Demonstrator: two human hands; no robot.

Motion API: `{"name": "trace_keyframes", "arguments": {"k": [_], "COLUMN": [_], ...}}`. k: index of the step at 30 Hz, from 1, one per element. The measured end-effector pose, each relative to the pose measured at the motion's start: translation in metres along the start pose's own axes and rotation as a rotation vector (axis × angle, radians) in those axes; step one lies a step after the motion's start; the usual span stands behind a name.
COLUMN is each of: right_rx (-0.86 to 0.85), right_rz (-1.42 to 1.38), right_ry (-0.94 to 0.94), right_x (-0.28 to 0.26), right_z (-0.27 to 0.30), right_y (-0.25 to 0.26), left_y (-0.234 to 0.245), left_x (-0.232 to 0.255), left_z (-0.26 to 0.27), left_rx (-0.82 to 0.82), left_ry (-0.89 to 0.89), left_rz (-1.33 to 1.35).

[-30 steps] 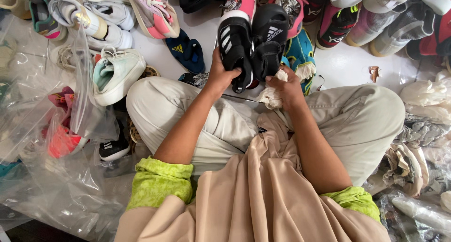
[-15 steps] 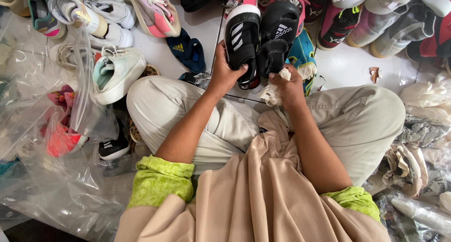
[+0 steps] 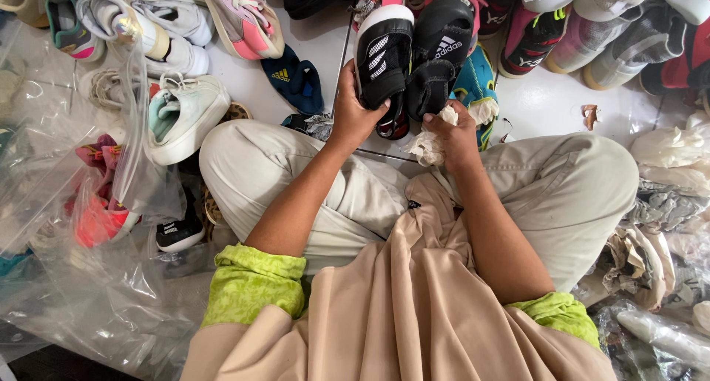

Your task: The person wipes various shoes with a white cloth, inserts paper stuffing into them, and rearranges the footwear on a floor.

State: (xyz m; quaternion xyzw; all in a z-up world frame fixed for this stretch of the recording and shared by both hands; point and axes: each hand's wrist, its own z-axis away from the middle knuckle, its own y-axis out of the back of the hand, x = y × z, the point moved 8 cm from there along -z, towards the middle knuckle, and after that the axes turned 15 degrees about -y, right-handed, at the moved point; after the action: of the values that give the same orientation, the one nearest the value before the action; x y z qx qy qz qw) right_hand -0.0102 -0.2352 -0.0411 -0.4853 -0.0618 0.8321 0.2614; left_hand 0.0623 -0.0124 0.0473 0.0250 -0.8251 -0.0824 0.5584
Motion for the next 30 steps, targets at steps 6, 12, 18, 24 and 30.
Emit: {"name": "trace_keyframes", "arguments": {"k": [6, 12, 18, 24, 30], "right_rx": [0.029, 0.039, 0.026, -0.040, -0.073], "right_rz": [-0.022, -0.010, -0.008, -0.025, -0.028], "right_ry": [-0.006, 0.000, 0.003, -0.139, -0.140], "right_x": [-0.011, -0.003, -0.006, -0.011, -0.017], "right_z": [0.012, 0.002, 0.006, 0.013, 0.018], "right_y": [-0.011, -0.002, -0.003, -0.008, -0.012], "left_y": [0.002, 0.000, -0.008, -0.008, -0.005], "left_x": [0.005, -0.017, -0.031, -0.052, -0.043], "left_z": [0.000, 0.001, 0.002, 0.008, 0.001], "left_rx": [-0.011, 0.020, 0.003, 0.101, 0.120], "left_ry": [0.029, -0.038, -0.021, 0.236, 0.238], "left_rz": [0.009, 0.207, 0.339, 0.477, 0.586]}}
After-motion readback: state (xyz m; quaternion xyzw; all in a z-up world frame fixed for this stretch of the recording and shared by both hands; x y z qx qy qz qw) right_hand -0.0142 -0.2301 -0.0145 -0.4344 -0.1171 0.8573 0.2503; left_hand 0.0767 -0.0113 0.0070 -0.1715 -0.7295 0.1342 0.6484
